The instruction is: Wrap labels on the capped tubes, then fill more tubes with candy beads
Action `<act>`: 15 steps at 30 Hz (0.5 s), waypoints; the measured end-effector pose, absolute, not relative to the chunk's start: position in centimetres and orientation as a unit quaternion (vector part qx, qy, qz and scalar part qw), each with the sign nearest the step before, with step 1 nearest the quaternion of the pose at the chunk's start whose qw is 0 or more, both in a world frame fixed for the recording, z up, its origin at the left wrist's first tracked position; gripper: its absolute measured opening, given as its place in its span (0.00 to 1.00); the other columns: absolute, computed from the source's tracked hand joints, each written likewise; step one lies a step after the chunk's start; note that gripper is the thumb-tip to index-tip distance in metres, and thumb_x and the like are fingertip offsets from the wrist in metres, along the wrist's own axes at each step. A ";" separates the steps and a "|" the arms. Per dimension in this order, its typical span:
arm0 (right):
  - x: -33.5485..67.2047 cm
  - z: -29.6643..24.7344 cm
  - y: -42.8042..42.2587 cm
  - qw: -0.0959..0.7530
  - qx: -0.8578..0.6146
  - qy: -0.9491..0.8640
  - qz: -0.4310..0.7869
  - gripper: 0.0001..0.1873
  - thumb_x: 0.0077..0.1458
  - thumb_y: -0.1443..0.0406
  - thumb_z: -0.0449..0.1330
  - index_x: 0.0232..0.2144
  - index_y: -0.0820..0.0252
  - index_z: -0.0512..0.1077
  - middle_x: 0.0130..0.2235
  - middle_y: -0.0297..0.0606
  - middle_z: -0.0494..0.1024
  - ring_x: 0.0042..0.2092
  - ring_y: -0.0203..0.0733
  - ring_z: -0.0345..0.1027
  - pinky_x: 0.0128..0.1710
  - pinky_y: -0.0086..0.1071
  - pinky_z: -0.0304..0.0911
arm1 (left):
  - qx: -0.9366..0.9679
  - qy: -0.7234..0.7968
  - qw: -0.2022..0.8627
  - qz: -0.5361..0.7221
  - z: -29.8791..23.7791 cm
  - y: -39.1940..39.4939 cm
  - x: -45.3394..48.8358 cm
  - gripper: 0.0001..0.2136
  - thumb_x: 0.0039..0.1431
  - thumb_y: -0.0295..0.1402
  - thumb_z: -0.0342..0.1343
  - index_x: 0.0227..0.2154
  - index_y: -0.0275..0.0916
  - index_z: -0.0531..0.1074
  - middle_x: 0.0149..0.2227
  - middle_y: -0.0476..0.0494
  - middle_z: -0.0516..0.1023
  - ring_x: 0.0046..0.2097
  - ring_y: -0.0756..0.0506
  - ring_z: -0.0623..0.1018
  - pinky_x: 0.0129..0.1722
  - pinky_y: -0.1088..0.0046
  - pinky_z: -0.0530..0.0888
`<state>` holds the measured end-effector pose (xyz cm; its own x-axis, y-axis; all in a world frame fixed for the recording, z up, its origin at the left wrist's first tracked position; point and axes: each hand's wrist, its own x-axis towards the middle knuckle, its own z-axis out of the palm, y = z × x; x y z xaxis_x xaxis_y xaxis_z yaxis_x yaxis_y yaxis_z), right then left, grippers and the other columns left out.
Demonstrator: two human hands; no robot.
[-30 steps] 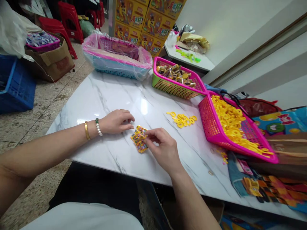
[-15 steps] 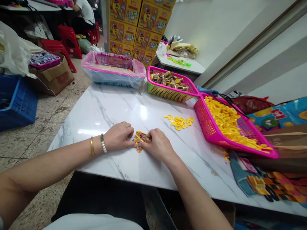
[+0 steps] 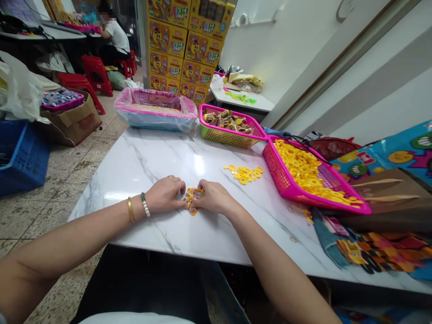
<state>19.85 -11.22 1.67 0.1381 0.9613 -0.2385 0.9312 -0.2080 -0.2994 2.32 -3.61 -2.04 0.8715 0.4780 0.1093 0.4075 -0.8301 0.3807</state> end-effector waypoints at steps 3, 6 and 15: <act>19.6 1.7 -11.4 0.060 -0.737 -0.640 0.208 0.10 0.42 0.60 0.66 0.21 0.56 0.69 0.21 0.30 0.71 0.24 0.35 0.62 0.22 0.29 0.51 | 0.952 0.231 0.180 0.093 -1.8 -3.6 2.3 0.18 0.53 0.48 0.63 0.35 0.36 0.72 0.36 0.41 0.78 0.42 0.41 0.75 0.40 0.66 0.69; 20.9 2.2 -11.6 0.120 -0.726 -0.600 0.315 0.06 0.44 0.61 0.64 0.21 0.56 0.73 0.20 0.30 0.73 0.24 0.36 0.64 0.23 0.29 0.56 | 0.946 0.236 0.199 0.096 -1.8 -3.5 2.2 0.21 0.56 0.49 0.61 0.41 0.35 0.72 0.37 0.41 0.78 0.42 0.41 0.75 0.41 0.66 0.69; 25.4 3.4 -12.3 0.210 -0.693 -0.522 0.451 0.09 0.39 0.61 0.67 0.25 0.59 0.78 0.25 0.34 0.79 0.26 0.38 0.69 0.27 0.32 0.64 | 0.932 0.255 0.243 0.089 -1.8 -3.1 2.2 0.19 0.59 0.45 0.59 0.46 0.36 0.71 0.35 0.44 0.77 0.40 0.43 0.74 0.41 0.66 0.69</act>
<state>25.44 -12.26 3.41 0.0473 0.9125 -0.4062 0.5338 -0.3668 -0.7619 2.17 -3.09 -1.82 0.8545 0.5177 0.0420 0.4312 -0.7522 0.4983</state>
